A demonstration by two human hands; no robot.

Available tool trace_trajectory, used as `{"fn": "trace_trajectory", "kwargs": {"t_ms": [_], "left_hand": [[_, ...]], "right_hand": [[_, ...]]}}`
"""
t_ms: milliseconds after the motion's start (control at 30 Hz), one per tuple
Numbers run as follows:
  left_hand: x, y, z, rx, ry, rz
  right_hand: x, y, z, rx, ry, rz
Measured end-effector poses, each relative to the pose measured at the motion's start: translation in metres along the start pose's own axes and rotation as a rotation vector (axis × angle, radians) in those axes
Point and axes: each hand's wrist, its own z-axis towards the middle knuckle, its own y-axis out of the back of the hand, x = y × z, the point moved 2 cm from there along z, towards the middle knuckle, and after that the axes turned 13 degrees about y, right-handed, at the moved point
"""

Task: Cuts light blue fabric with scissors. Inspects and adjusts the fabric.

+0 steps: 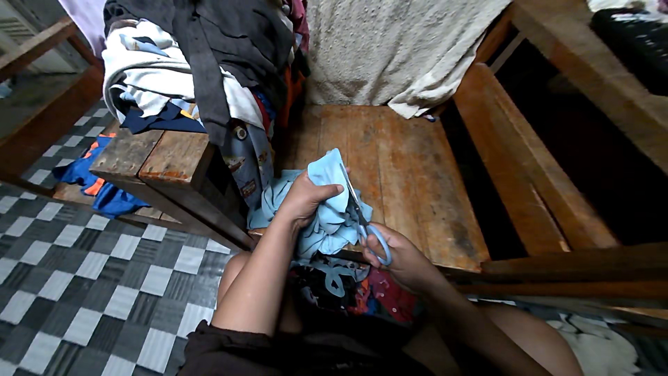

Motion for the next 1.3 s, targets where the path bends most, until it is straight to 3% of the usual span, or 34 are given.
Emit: {"fn": "trace_trajectory", "kwargs": {"t_ms": [1300], "left_hand": [[0.0048, -0.0087, -0.0019, 0.181, 0.079, 0.218]], "right_hand": [[-0.0037, -0.0014, 0.0017, -0.07, 0.044, 0.075]]}}
